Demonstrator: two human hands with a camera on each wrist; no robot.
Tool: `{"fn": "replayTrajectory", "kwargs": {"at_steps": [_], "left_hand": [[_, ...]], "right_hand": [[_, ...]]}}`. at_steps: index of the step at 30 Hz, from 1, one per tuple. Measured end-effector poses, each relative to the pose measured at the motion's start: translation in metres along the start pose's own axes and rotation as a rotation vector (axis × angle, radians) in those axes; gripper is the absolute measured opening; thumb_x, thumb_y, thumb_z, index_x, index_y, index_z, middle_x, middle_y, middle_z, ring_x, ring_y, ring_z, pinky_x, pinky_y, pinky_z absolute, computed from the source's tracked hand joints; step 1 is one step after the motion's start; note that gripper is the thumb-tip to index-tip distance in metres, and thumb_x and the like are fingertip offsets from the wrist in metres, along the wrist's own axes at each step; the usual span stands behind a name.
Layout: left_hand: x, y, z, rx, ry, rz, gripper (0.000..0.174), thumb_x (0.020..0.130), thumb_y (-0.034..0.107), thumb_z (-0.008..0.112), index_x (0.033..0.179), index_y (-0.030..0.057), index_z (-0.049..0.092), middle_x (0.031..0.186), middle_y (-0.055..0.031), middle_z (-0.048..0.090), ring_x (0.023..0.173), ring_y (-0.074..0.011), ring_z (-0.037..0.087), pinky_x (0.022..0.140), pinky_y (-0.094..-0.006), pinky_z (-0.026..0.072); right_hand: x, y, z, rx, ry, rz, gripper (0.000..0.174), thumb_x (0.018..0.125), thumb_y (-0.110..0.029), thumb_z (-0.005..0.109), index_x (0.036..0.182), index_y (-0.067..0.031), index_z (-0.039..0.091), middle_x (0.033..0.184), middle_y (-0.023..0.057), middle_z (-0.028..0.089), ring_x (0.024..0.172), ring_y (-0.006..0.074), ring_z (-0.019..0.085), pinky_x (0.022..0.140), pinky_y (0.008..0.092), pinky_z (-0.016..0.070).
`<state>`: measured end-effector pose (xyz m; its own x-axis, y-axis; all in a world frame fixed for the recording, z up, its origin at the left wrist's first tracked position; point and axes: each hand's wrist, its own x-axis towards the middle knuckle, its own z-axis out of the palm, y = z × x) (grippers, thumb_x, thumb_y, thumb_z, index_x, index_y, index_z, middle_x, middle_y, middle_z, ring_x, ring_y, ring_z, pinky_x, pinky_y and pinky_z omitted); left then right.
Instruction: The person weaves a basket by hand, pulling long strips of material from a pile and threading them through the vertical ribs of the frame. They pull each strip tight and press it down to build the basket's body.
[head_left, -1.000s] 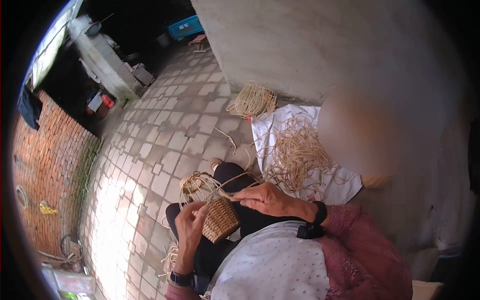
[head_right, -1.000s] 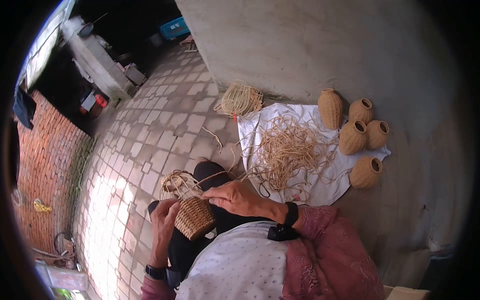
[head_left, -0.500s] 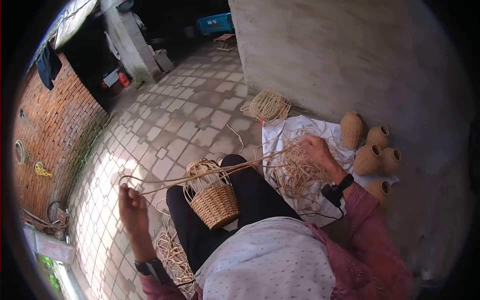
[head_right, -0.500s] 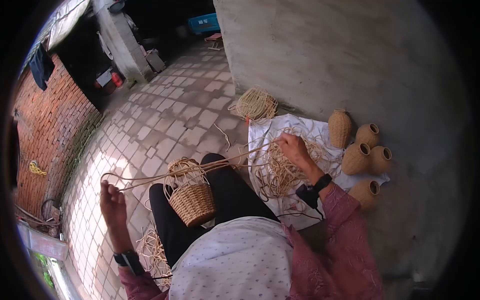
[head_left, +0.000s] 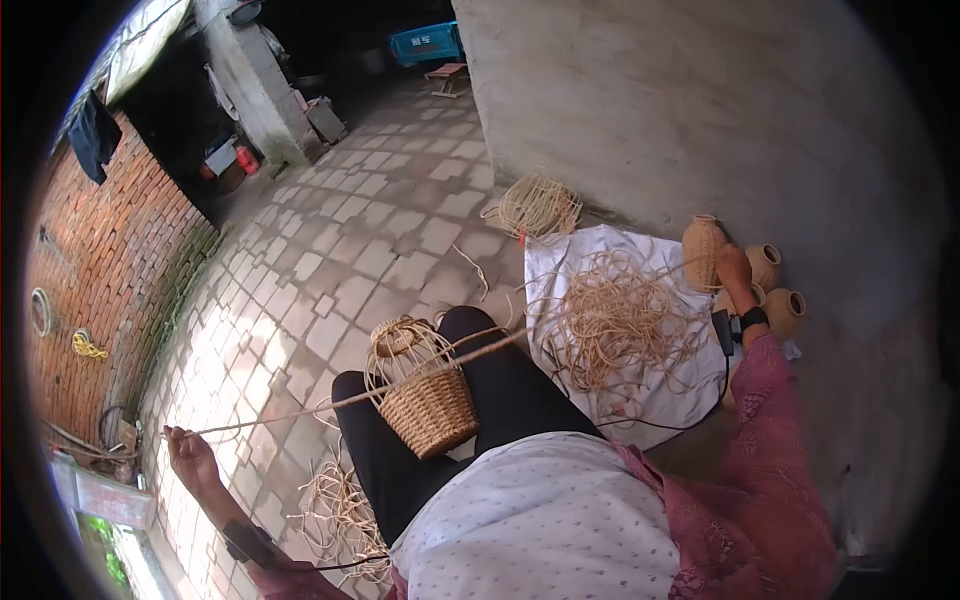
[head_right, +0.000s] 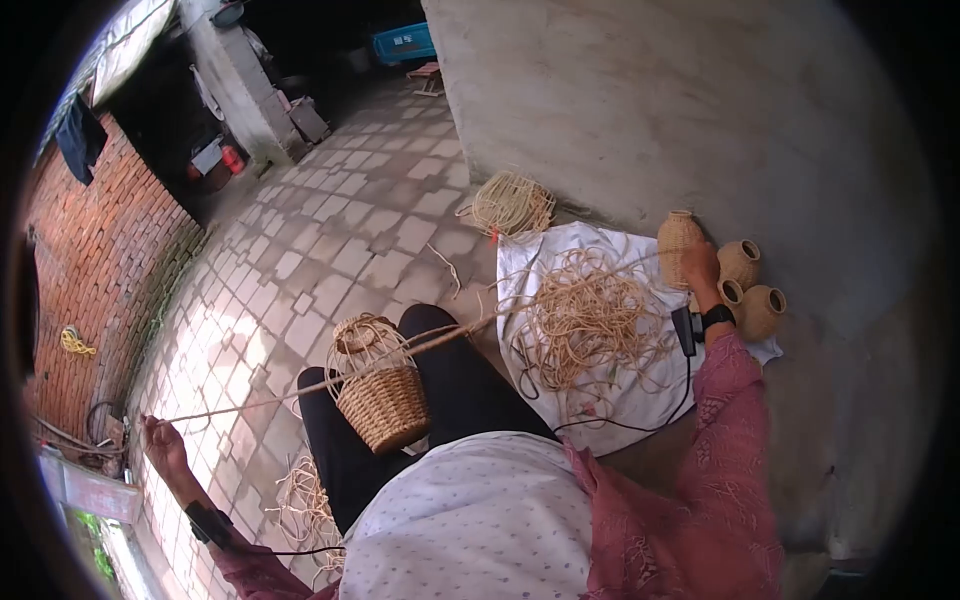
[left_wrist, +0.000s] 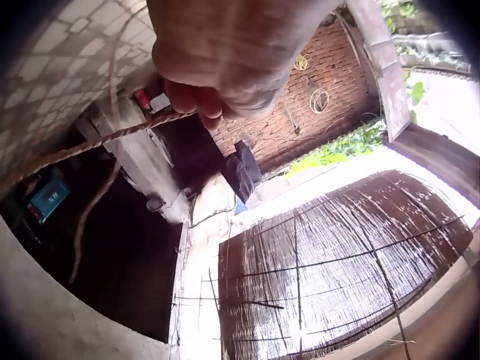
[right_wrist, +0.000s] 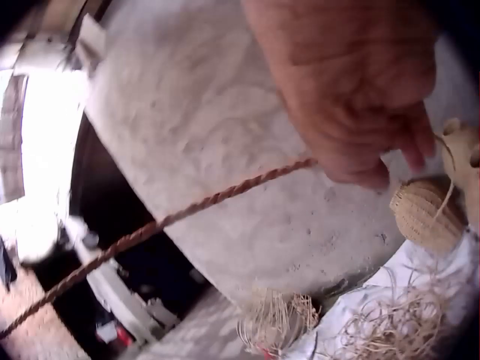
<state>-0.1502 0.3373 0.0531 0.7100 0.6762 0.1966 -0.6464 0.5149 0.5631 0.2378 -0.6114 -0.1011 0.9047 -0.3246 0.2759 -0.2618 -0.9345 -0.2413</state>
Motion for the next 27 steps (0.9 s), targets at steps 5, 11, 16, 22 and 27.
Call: {"fn": "replayTrajectory", "kwargs": {"at_steps": [5, 11, 16, 22, 27], "left_hand": [[-0.05, -0.109, 0.112, 0.166, 0.011, -0.123, 0.011, 0.095, 0.015, 0.055, 0.1, 0.0055, 0.058, 0.089, -0.0074, 0.062, 0.072, -0.0118, 0.057, 0.064, -0.0228, 0.0483], [-0.124, -0.253, 0.217, 0.247, -0.488, -0.526, 0.025, 0.099, 0.029, 0.046, 0.097, 0.0049, 0.053, 0.093, -0.0112, 0.061, 0.077, -0.0164, 0.063, 0.075, -0.0342, 0.054], [-0.141, -0.27, 0.234, 0.503, -0.496, -0.453, 0.024, 0.099, 0.027, 0.048, 0.097, 0.0037, 0.052, 0.084, -0.0051, 0.056, 0.07, -0.0124, 0.056, 0.067, -0.0288, 0.0488], [-0.102, -0.242, 0.189, 0.534, -0.265, -0.26, 0.022, 0.096, 0.024, 0.055, 0.096, 0.0019, 0.056, 0.074, 0.0, 0.05, 0.061, -0.0069, 0.048, 0.053, -0.0229, 0.0419], [-0.09, -0.238, 0.168, 0.621, -0.13, -0.179, 0.02, 0.094, 0.021, 0.059, 0.1, 0.0024, 0.058, 0.078, -0.0019, 0.053, 0.063, -0.0079, 0.054, 0.055, -0.025, 0.0484]], "right_hand": [[-0.079, -0.132, -0.027, 0.19, -0.228, -0.589, 0.035, 0.077, -0.009, 0.058, 0.111, -0.0031, 0.059, 0.103, 0.0207, 0.061, 0.094, 0.0392, 0.06, 0.081, 0.0455, 0.0489], [-0.213, -0.36, -0.113, 1.153, -0.278, -1.033, 0.033, 0.086, -0.016, 0.064, 0.114, -0.0006, 0.058, 0.106, 0.0134, 0.061, 0.097, 0.0251, 0.062, 0.084, 0.0328, 0.0487], [-0.25, -0.366, -0.12, 1.484, -1.224, -0.672, 0.026, 0.096, -0.022, 0.055, 0.111, -0.0011, 0.06, 0.093, 0.0004, 0.063, 0.087, 0.0055, 0.057, 0.077, 0.019, 0.0446], [-0.184, -0.253, -0.078, 1.106, -0.748, -0.546, 0.014, 0.089, -0.011, 0.059, 0.092, 0.0011, 0.065, 0.081, -0.0003, 0.063, 0.074, 0.0068, 0.054, 0.065, 0.0231, 0.044], [-0.141, -0.166, -0.02, 0.849, -0.468, -0.386, 0.014, 0.086, -0.014, 0.061, 0.089, -0.0001, 0.064, 0.072, 0.0041, 0.061, 0.067, 0.0084, 0.055, 0.061, 0.0259, 0.0441]]}}
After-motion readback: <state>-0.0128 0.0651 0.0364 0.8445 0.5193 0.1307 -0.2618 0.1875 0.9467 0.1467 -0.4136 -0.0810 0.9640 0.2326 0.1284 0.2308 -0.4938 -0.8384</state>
